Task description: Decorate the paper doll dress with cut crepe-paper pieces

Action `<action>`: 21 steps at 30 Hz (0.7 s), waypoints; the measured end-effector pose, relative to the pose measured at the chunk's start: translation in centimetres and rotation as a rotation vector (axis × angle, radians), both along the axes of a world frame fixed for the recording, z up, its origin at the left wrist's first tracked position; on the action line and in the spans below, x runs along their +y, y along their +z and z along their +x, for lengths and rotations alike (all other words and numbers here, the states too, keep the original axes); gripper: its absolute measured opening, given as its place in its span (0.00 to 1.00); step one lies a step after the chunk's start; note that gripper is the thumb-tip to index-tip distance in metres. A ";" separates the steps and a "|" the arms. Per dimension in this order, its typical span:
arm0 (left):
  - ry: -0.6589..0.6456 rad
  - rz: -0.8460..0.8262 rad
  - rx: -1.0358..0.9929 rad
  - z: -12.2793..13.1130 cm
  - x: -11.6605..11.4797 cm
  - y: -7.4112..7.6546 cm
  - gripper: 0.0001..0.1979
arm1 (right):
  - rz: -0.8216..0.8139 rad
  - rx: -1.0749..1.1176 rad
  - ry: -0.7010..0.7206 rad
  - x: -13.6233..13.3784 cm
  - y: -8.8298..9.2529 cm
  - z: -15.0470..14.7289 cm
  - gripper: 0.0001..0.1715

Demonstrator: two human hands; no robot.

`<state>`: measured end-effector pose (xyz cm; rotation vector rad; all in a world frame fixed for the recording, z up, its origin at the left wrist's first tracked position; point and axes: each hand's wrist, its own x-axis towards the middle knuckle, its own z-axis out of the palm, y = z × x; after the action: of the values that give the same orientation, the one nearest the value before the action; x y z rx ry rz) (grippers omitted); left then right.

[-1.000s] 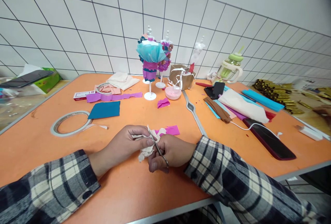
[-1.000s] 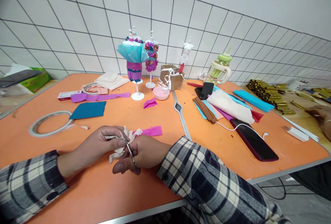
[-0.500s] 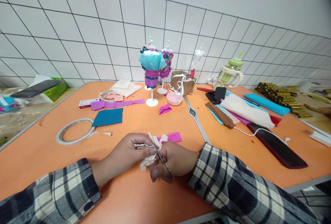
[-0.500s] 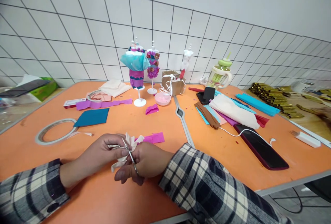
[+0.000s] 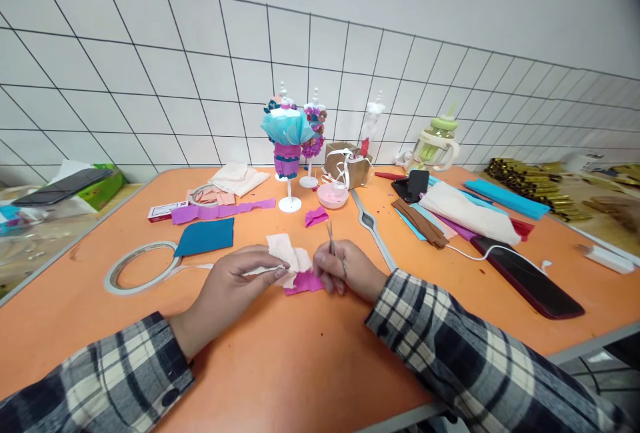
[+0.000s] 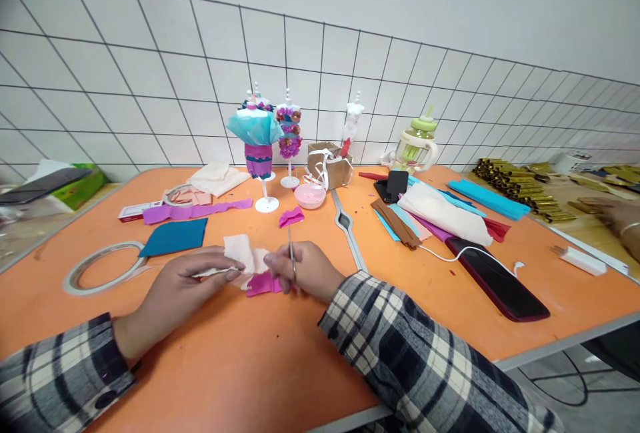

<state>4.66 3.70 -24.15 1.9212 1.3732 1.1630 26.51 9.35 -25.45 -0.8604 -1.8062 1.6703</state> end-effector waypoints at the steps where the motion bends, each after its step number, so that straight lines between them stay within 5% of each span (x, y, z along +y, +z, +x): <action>1: -0.022 0.056 0.022 -0.1 -0.1 0.1 0.05 | 0.002 0.017 -0.124 0.1 0.0 -0.1 0.30; 3: -0.092 0.157 0.046 -0.2 -0.4 0.0 0.05 | -0.024 0.068 -0.214 0.1 -0.1 -0.5 0.32; 6: -0.203 0.209 0.058 -0.1 -0.8 -0.2 0.09 | -0.101 0.131 -0.046 -0.1 -0.4 -0.8 0.43; 9: -0.183 0.182 0.083 0.0 -0.9 -0.3 0.08 | -0.169 0.131 0.038 0.0 -0.5 -0.9 0.40; 14: 0.207 0.122 0.059 -1.5 0.1 0.1 0.09 | -0.121 0.164 -0.218 1.5 -0.5 -0.1 0.33; 19: 0.651 0.131 0.056 -5.4 2.4 0.8 0.23 | -0.028 -0.104 -0.144 2.3 -1.3 0.5 0.30; 21: 0.667 0.187 0.176 -6.9 3.4 0.5 0.26 | 0.093 -0.201 -0.121 2.2 -1.6 0.4 0.25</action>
<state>-2.25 7.12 -23.65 1.7623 2.1711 1.4819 26.94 11.51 -27.08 -1.1066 -1.9052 1.4569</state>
